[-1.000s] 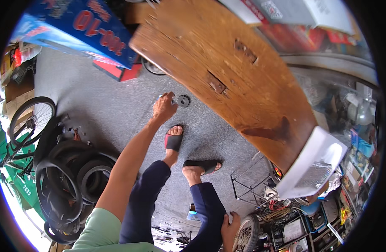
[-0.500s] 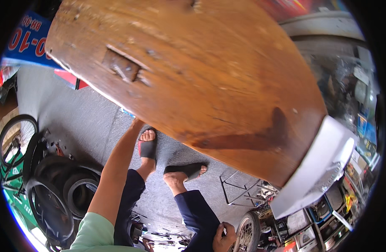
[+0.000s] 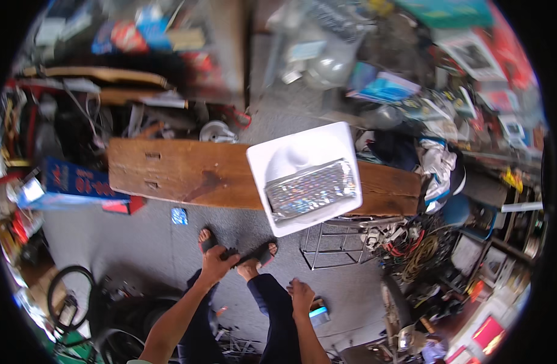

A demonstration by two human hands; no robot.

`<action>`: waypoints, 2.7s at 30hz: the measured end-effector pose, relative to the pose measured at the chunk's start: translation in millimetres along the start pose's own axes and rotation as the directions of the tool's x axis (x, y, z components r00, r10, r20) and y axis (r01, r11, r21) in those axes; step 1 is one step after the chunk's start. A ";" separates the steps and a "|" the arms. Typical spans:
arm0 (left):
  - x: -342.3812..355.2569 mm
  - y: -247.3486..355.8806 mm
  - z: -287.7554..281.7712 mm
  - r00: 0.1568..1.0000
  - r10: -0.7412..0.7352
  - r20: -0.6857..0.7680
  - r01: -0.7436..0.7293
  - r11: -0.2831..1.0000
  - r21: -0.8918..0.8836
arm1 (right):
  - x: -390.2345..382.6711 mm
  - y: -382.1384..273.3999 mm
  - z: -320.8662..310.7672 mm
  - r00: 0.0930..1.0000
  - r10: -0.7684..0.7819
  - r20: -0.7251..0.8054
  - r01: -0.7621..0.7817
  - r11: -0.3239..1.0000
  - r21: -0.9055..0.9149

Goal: The person unpacks a chain kit and a sprocket, then uses pliers to open the packaging. They proceed to use a T-handle wrench to loosen bolts on the motorcycle's rear sprocket area.

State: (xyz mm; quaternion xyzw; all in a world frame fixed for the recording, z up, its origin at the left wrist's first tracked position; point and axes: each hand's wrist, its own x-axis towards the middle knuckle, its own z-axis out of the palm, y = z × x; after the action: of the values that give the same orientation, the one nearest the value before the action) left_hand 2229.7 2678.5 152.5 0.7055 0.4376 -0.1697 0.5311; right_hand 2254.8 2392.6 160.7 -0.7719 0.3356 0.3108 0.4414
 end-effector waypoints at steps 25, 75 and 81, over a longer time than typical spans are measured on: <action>81.4 287.4 -10.7 0.721 0.219 0.658 -0.236 0.970 -0.064 | 9.1 -129.1 88.9 0.998 0.002 -0.059 0.010 0.980 0.199; -750.3 -27.5 382.2 -0.175 -0.643 0.745 -0.939 0.337 0.071 | -532.3 418.8 -206.9 0.544 0.809 -0.222 0.589 -0.180 0.788; -820.1 -86.0 468.5 -0.257 -0.545 0.798 -0.921 0.387 -0.032 | -542.0 541.9 -299.2 0.553 0.769 -0.321 0.573 -0.071 0.817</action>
State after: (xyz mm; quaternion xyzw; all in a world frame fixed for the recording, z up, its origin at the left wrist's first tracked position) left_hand 1807.9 1903.9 501.2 0.5025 -0.5045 -0.6668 0.2197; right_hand 1565.0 2049.7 450.0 -0.1773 0.6731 -0.4016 0.5952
